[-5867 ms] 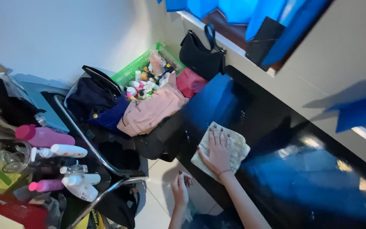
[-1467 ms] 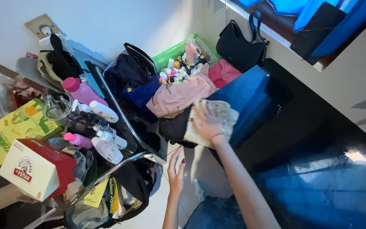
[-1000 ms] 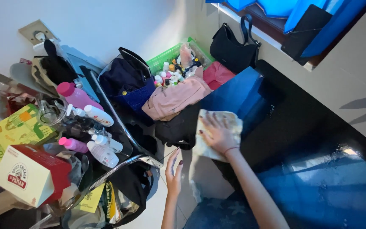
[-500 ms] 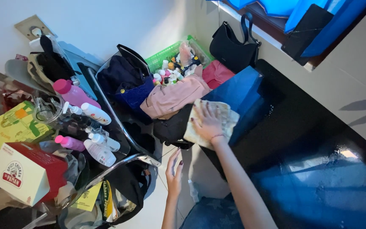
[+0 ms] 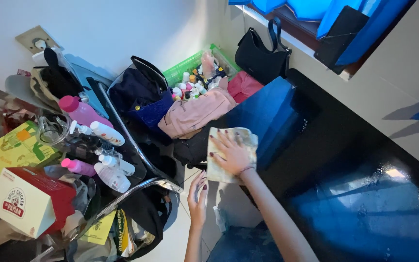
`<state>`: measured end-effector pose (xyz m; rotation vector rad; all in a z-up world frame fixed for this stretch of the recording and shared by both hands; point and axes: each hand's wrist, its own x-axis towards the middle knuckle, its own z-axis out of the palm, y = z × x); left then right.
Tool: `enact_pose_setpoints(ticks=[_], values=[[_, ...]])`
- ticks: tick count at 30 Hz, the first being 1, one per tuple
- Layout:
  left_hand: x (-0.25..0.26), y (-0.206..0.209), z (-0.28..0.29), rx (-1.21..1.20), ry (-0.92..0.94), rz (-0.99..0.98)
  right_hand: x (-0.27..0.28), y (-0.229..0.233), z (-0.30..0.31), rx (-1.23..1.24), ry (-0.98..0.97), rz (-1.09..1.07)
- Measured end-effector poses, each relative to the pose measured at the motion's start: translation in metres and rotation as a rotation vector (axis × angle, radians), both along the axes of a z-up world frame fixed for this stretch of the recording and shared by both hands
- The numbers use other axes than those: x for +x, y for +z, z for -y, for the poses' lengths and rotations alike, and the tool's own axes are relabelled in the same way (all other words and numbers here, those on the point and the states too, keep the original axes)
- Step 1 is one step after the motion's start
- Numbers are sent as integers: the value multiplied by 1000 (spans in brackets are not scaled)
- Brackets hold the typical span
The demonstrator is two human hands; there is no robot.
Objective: Spraying a cleaning solution onto a desk and wiping the surface clean with a cloth.
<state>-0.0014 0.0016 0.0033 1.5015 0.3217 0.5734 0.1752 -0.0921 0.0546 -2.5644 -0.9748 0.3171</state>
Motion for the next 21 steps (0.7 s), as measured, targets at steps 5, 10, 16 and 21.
enact_pose_setpoints(ticks=[5, 10, 16, 21], values=[[2, -9, -3, 19, 15, 17, 16, -4, 28, -113, -99, 50], [0, -13, -4, 7, 14, -16, 33, -16, 26, -74, -207, 145], [-1, -21, -4, 36, 43, 7, 36, -24, 2, -13, -214, 198], [0, -7, -1, 37, 41, -1, 28, -30, -19, 155, -143, 64]])
